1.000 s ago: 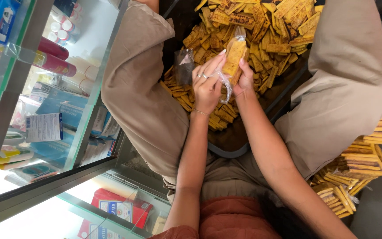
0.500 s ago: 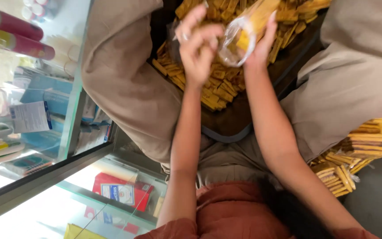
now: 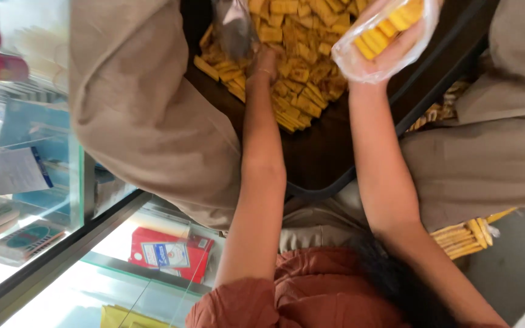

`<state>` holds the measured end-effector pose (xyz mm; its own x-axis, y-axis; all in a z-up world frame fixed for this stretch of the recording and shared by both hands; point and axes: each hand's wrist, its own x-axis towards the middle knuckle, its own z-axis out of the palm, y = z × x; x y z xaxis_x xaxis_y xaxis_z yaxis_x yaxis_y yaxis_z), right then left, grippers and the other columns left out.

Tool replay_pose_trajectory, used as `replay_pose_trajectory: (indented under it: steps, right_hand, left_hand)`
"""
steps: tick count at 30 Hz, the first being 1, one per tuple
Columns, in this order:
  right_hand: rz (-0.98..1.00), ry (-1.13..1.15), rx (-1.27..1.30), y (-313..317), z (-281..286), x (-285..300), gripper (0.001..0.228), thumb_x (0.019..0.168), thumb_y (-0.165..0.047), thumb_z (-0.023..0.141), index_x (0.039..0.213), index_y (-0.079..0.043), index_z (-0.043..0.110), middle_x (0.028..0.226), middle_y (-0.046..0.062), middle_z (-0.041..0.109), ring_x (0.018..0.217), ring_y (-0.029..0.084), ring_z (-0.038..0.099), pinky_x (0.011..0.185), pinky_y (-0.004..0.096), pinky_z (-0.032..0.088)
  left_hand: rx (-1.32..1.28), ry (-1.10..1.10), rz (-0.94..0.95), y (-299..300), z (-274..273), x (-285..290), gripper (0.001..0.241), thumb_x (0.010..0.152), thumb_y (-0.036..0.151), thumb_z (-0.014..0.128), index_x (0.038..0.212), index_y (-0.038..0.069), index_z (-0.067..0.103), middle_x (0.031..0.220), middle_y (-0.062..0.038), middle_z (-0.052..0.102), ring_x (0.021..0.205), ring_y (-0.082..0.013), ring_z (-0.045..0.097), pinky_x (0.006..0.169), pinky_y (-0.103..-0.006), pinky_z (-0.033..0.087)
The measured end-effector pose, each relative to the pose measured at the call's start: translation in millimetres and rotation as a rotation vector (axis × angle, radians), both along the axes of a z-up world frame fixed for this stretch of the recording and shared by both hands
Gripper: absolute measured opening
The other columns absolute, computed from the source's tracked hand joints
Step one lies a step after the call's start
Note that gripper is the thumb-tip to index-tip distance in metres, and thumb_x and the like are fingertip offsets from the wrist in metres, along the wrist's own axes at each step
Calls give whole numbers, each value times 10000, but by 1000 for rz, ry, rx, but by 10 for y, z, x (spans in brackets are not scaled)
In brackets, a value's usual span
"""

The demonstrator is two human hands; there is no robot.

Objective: Packaging small yellow snack packets into clear plastic bags from a large bin

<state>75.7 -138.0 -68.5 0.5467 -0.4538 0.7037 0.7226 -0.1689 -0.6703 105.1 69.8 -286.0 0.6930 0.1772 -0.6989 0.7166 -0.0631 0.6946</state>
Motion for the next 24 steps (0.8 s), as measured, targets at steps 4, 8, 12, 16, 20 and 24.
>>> replay_pose_trajectory:
  steps: [4, 8, 12, 16, 20, 24]
  right_hand:
    - [74, 31, 55, -241, -471, -65, 893, 779, 42, 665, 1563, -293, 399, 1485, 30, 482, 1289, 269, 520, 1142, 443, 449]
    - [1198, 350, 1788, -424, -300, -149, 410, 777, -275, 906, 1112, -112, 735, 1115, 12, 732, 1045, 84, 715, 1000, 156, 627]
    - [1204, 346, 1833, -346, -119, -210, 467, 793, -313, 890, 1162, -73, 733, 1131, 24, 747, 1016, 59, 708, 1040, 141, 632]
    - [1181, 306, 2088, -349, -113, -278, 683, 714, -231, 944, 1295, -15, 659, 1189, 81, 733, 1062, 141, 735, 1022, 194, 635]
    - [1153, 304, 2021, -351, -98, -282, 589, 743, -247, 923, 1237, -17, 701, 1177, 74, 743, 1057, 125, 731, 1065, 192, 638]
    - [1169, 349, 1817, -309, -203, -207, 334, 793, -304, 878, 1032, -97, 771, 1026, -4, 790, 954, 48, 736, 1035, 148, 632]
  left_hand:
    - [665, 229, -1116, 83, -320, -350, 347, 821, 234, 769, 1131, 93, 704, 1193, -121, 676, 1044, -353, 656, 904, -518, 541]
    - [585, 429, -1258, 71, -661, -708, 592, 832, 395, 777, 1351, 141, 646, 1357, -57, 659, 1199, -336, 644, 937, -531, 539]
    - [560, 455, -1472, 18, -1065, -979, 604, 844, 477, 740, 1390, 246, 626, 1522, 23, 511, 1334, -302, 515, 1028, -549, 474]
    - [685, 386, -1272, 13, -840, -1086, 481, 843, 383, 703, 1240, 111, 711, 1323, -70, 663, 1226, -306, 612, 1026, -457, 465]
    - [623, 343, -1188, 60, -717, -1049, 295, 768, 327, 840, 1045, 239, 792, 1172, -20, 734, 1072, -278, 681, 944, -427, 528]
    - [569, 158, -1067, 105, -918, -882, 272, 758, 375, 860, 915, 204, 719, 1077, -53, 724, 1007, -335, 664, 914, -447, 538]
